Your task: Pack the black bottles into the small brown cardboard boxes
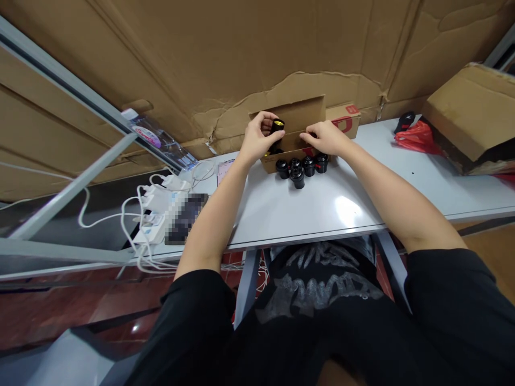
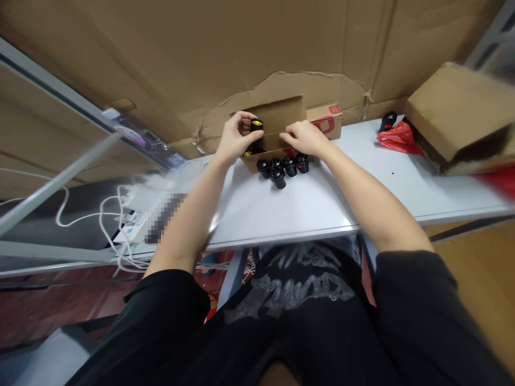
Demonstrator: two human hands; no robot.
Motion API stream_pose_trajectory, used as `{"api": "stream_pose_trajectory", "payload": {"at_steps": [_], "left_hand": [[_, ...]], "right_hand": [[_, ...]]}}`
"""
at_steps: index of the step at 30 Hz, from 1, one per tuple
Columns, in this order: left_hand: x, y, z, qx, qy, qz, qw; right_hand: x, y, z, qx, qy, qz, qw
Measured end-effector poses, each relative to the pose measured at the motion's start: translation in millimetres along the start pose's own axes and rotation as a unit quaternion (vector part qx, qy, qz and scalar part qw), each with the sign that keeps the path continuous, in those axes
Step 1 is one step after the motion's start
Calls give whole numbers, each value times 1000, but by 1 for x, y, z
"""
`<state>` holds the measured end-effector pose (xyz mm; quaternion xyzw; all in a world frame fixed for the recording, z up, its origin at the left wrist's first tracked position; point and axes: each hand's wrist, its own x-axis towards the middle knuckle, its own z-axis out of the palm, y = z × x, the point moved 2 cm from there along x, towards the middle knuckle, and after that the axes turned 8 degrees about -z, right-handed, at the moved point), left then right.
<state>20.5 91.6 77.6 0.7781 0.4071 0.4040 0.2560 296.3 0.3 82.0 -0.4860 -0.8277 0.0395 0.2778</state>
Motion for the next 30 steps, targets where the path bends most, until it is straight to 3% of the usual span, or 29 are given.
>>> {"api": "stream_pose_trajectory", "payload": {"at_steps": [6, 15, 24, 30], "left_hand": [[4, 3, -7, 87, -48, 9, 995], [-5, 13, -15, 226, -92, 36, 969], [-4, 0, -20, 291, -121, 30, 949], [-6, 7, -18, 312, -129, 49, 940]], "right_hand": [[-1, -3, -3, -22, -38, -9, 999], [-1, -1, -3, -36, -39, -15, 998], [-1, 1, 0, -39, -30, -7, 999], [-1, 1, -1, -39, -29, -14, 999]]}}
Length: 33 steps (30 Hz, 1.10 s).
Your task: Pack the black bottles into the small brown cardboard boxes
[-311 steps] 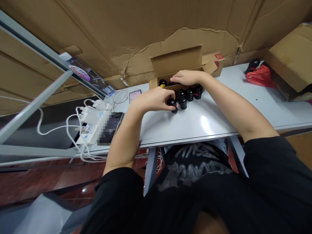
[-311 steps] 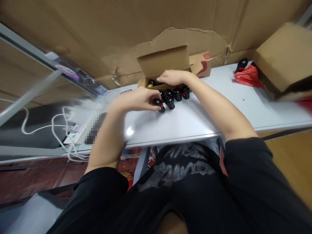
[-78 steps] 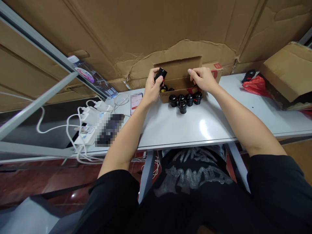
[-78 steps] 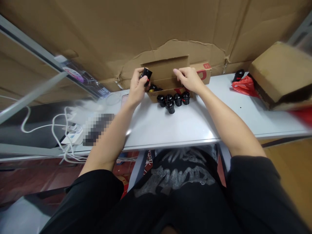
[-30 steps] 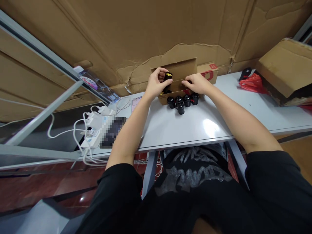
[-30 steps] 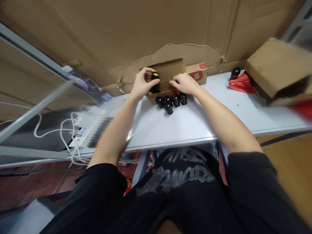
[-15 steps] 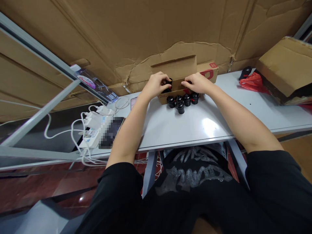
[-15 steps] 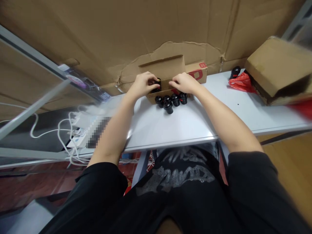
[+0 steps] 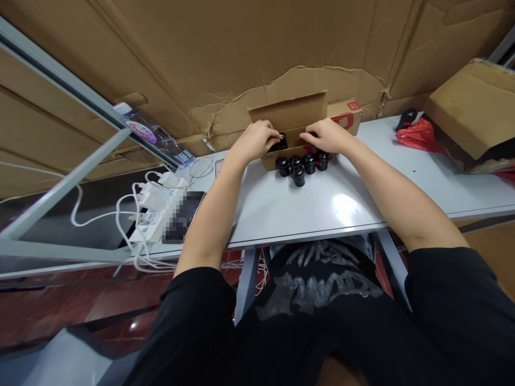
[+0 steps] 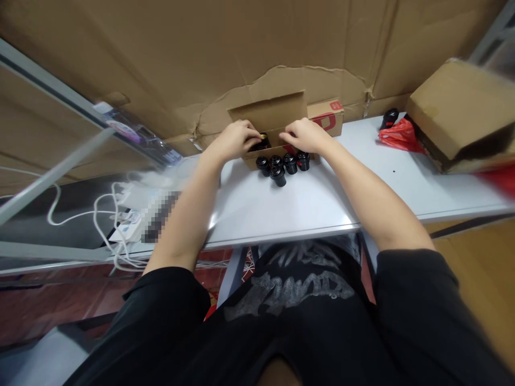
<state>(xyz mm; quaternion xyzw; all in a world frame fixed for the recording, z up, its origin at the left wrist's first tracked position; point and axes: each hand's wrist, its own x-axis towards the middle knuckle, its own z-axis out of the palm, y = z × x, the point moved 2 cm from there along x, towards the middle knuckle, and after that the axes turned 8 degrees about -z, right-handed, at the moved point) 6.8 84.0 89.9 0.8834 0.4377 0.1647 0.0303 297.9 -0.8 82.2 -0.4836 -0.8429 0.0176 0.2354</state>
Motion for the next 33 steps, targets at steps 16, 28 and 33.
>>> {"api": "stream_pose_trajectory", "payload": {"at_steps": [16, 28, 33], "left_hand": [[-3, -8, -8, 34, -43, -6, 998], [-59, 43, -38, -17, -79, 39, 996], [-95, 59, -20, 47, -67, 26, 996]], "right_hand": [[2, 1, 2, 2, -6, 8, 1000], [2, 1, 1, 13, -5, 7, 1000], [1, -2, -1, 11, -8, 13, 1000]]}}
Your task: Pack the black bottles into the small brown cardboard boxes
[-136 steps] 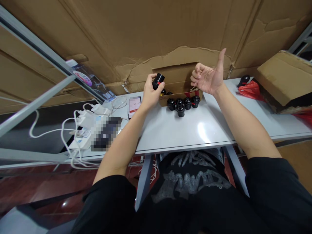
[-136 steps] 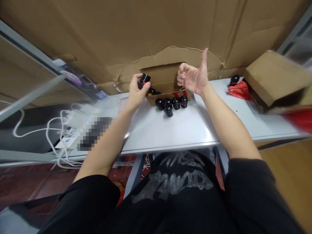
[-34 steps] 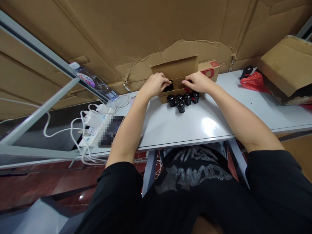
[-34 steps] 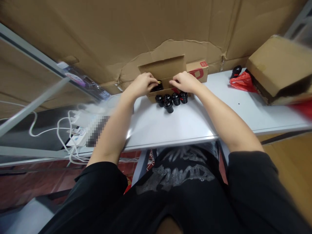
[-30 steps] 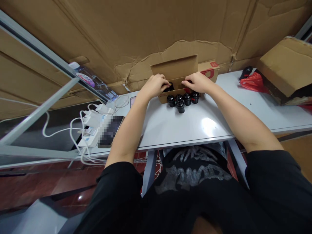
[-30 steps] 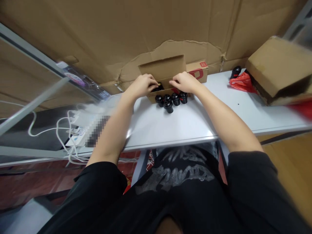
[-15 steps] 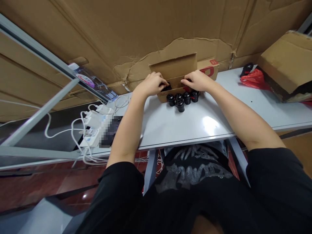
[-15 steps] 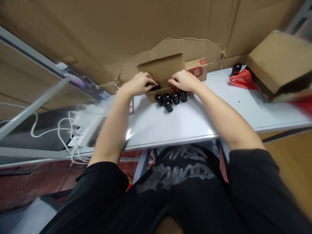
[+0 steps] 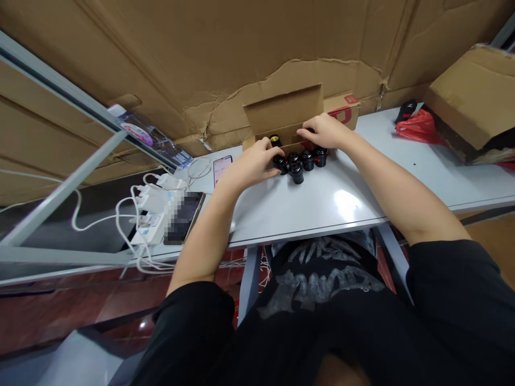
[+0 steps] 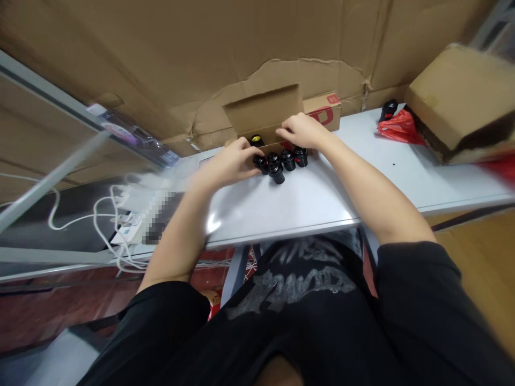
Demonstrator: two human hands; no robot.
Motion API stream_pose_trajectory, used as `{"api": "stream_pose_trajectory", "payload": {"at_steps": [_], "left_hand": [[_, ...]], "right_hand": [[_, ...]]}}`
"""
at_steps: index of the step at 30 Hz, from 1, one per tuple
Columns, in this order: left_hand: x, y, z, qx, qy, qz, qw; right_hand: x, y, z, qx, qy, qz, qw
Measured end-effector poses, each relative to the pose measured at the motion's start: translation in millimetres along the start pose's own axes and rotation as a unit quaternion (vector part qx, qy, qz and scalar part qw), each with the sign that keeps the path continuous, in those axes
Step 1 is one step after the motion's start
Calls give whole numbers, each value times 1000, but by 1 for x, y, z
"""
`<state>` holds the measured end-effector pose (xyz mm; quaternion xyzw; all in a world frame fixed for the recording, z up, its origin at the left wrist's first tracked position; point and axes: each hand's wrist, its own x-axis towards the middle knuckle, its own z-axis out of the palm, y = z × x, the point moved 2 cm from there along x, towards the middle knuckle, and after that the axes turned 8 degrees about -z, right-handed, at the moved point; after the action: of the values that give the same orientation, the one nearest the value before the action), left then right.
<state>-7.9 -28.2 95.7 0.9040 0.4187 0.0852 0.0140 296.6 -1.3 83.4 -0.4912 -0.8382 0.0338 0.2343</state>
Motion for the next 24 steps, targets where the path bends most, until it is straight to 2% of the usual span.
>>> {"api": "stream_pose_trajectory", "payload": {"at_steps": [6, 9, 11, 13, 16, 19, 24], "left_hand": [[-13, 2, 11, 16, 6, -29, 999], [-11, -2, 18, -11, -18, -38, 999], [-10, -5, 20, -39, -42, -32, 998], [-8, -6, 18, -72, -39, -9, 997], [-7, -7, 8, -150, -1, 9, 989], [-4, -12, 1, -252, 55, 0, 966], [16, -43, 8, -306, 136, -17, 942]], "right_hand": [[1, 2, 3, 9, -5, 17, 1000], [1, 5, 4, 13, -5, 20, 1000], [2, 5, 4, 18, -6, 19, 1000], [2, 6, 4, 19, -7, 17, 1000], [2, 7, 3, 24, 1, 16, 1000], [1, 9, -1, 40, 23, 19, 999], [2, 13, -7, 50, 60, 14, 997]]}}
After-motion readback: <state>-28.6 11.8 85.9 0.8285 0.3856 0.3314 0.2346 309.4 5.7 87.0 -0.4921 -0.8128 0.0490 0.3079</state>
